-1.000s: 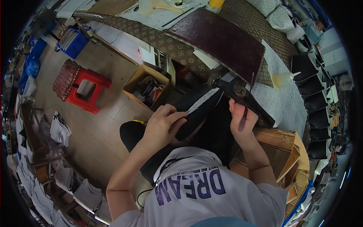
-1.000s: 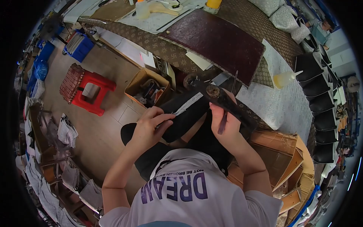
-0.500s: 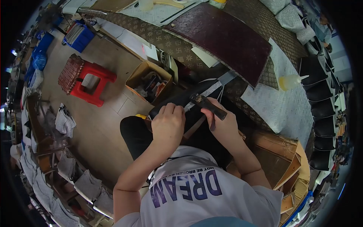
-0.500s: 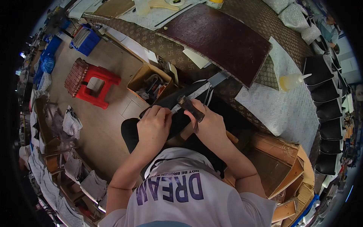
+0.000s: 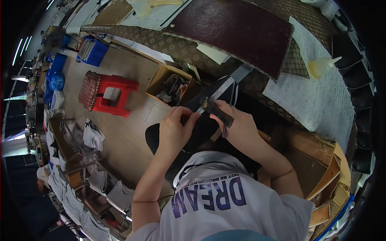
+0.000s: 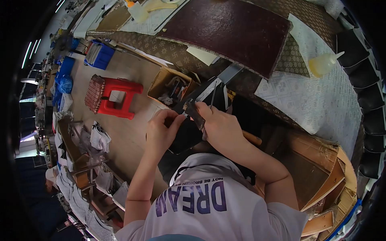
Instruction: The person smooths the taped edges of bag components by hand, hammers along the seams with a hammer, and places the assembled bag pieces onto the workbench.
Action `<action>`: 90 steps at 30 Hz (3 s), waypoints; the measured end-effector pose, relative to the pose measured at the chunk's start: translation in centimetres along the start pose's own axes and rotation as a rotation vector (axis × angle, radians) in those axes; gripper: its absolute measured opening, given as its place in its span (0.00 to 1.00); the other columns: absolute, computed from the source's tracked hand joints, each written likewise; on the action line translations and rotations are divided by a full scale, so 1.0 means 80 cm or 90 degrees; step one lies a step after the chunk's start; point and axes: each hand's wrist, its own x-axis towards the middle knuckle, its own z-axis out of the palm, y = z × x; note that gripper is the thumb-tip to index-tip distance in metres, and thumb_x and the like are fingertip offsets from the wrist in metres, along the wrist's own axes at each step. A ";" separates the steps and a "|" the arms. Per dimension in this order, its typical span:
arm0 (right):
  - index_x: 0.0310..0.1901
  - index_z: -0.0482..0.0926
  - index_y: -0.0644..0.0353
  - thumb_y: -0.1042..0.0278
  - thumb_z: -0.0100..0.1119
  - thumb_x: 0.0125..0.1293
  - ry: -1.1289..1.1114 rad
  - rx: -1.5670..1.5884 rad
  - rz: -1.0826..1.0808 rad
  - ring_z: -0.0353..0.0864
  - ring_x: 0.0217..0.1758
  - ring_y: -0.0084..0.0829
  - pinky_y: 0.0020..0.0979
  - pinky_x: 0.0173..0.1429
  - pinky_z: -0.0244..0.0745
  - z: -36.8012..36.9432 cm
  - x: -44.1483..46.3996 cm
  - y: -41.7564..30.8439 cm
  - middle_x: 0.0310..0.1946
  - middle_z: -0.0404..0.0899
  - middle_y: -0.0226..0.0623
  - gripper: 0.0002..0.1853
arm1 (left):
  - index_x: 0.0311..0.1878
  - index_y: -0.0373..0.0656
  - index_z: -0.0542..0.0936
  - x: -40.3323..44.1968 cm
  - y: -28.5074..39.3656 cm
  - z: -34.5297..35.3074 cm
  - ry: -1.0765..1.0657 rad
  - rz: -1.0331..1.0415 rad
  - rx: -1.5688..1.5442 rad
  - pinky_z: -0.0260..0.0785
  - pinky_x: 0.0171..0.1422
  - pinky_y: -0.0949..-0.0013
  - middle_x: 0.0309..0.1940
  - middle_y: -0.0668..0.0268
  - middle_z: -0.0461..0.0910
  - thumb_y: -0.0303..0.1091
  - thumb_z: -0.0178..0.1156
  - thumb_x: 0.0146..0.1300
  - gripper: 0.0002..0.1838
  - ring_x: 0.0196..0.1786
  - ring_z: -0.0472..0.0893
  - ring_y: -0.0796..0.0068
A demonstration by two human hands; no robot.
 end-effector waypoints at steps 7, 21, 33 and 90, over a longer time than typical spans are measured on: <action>0.59 0.68 0.59 0.71 0.64 0.61 -0.064 -0.038 0.005 0.84 0.32 0.40 0.37 0.33 0.78 -0.014 0.012 -0.009 0.31 0.79 0.41 0.24 | 0.39 0.40 0.71 0.020 -0.011 -0.006 -0.062 0.023 0.058 0.72 0.37 0.57 0.30 0.58 0.78 0.36 0.70 0.59 0.17 0.33 0.81 0.54; 0.52 0.79 0.58 0.61 0.61 0.70 0.016 -0.100 -0.059 0.83 0.27 0.46 0.37 0.29 0.76 -0.015 0.027 -0.016 0.28 0.81 0.44 0.14 | 0.49 0.46 0.83 -0.027 -0.045 -0.043 -0.022 0.297 0.045 0.73 0.42 0.62 0.36 0.64 0.76 0.28 0.67 0.59 0.13 0.38 0.79 0.63; 0.48 0.79 0.59 0.60 0.63 0.69 -0.018 -0.151 -0.049 0.81 0.30 0.49 0.40 0.31 0.77 0.009 0.037 -0.026 0.30 0.80 0.43 0.13 | 0.48 0.44 0.84 -0.039 -0.073 -0.019 0.065 0.321 -0.008 0.75 0.42 0.65 0.33 0.64 0.74 0.28 0.69 0.58 0.14 0.39 0.78 0.64; 0.52 0.80 0.60 0.66 0.64 0.68 -0.045 -0.179 -0.142 0.84 0.28 0.47 0.36 0.32 0.78 0.012 0.032 -0.050 0.29 0.83 0.45 0.13 | 0.79 0.34 0.36 -0.092 -0.101 0.005 0.066 0.146 -0.198 0.52 0.80 0.51 0.79 0.43 0.42 0.36 0.84 0.37 0.75 0.80 0.50 0.41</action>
